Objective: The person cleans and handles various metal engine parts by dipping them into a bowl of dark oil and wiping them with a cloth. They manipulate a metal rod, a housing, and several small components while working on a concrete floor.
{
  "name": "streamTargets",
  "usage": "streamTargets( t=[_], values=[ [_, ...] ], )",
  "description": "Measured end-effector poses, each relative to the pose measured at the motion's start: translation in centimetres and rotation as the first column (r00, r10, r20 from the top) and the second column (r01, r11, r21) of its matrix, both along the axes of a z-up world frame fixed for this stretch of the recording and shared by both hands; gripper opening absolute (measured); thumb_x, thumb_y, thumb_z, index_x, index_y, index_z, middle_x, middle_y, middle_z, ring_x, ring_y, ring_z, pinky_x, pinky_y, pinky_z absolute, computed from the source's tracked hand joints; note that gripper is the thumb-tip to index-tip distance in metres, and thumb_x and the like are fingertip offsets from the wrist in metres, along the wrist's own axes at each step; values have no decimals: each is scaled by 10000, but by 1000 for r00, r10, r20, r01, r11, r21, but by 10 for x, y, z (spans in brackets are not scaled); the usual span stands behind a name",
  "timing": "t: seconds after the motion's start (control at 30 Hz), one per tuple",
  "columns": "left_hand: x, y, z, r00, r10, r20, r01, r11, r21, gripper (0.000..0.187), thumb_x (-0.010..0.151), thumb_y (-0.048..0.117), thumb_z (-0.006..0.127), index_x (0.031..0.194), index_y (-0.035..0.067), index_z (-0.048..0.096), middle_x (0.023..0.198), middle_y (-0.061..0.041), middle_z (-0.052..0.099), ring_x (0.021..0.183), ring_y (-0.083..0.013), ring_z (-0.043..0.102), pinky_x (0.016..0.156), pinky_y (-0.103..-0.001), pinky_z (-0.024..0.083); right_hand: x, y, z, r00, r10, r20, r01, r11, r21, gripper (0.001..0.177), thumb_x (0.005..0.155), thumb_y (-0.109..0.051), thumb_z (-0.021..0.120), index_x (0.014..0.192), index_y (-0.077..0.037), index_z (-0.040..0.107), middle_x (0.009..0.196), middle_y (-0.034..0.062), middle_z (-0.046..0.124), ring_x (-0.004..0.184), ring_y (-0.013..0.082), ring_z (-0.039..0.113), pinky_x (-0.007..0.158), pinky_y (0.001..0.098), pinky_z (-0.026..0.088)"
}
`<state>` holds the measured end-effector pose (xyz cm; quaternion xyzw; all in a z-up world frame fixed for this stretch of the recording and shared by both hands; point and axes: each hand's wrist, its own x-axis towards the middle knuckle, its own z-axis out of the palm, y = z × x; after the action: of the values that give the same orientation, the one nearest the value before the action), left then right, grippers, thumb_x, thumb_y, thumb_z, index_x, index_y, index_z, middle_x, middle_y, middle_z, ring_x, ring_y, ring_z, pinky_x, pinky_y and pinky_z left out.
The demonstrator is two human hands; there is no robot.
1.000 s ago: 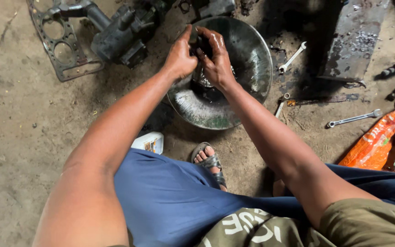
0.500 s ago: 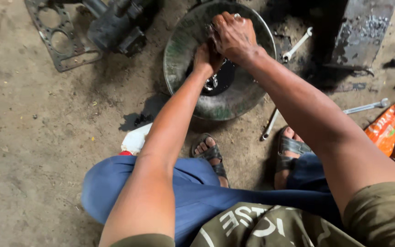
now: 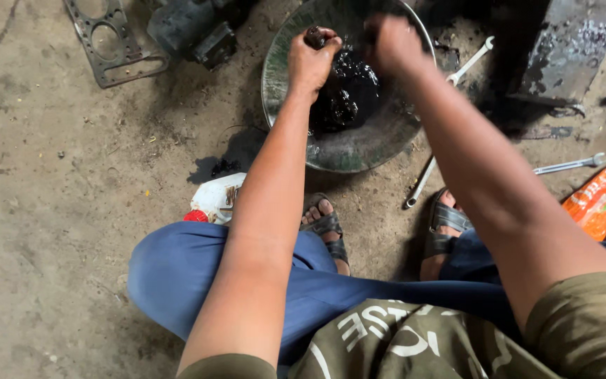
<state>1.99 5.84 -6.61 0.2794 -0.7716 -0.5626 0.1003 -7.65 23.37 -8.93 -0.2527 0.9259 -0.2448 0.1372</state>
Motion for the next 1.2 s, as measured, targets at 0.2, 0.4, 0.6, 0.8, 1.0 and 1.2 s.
streamTargets(
  t=[0.2,0.4,0.6,0.8,1.0,1.2],
  values=[
    [13,-21,-12,950,259,-173,-165,889,426,220,789,223,808,935,63,769,909,-99,773,854,-203,704,836,-345,526,79,12,-61,649,486,-585,-297,870,394,1024,451,-134,712,1450,-323,594,1535,105,498,1382,399,503,986,545,531],
    [25,-44,-12,907,349,-236,-101,724,682,395,874,395,717,1098,71,697,1088,-51,733,964,-244,718,917,-405,518,80,11,19,943,-107,316,151,982,-117,495,830,-37,687,1304,-176,720,1288,169,719,1211,323,688,1055,392,550],
    [20,-54,-18,928,243,-282,93,582,808,594,1022,506,545,1405,63,644,1257,-208,634,1063,-262,646,998,-428,488,88,-74,64,989,-9,147,109,717,-689,458,909,-87,761,1355,-106,661,1289,175,704,1178,345,693,997,375,534],
    [16,-46,-32,905,261,-334,81,668,740,577,1046,502,506,1423,81,623,1492,-120,562,1276,-206,543,1166,-407,379,140,-68,17,936,-279,216,353,730,-585,465,947,-102,722,1404,-141,643,1335,146,688,1166,315,716,991,360,576],
    [13,-51,-48,928,166,-335,68,807,587,613,1101,525,446,1392,45,692,1524,-148,560,1423,-273,451,1284,-441,257,120,-81,23,989,-110,100,147,610,-779,636,999,8,670,1583,-129,459,1483,209,563,1322,381,630,1057,404,563],
    [6,-47,-36,911,166,-377,94,807,583,618,1078,548,434,1446,86,616,1593,-82,494,1535,-240,323,1299,-416,157,129,-66,34,971,-174,165,228,880,-416,720,824,42,618,1506,-160,509,1436,159,615,1006,427,676,846,510,544]
  ],
)
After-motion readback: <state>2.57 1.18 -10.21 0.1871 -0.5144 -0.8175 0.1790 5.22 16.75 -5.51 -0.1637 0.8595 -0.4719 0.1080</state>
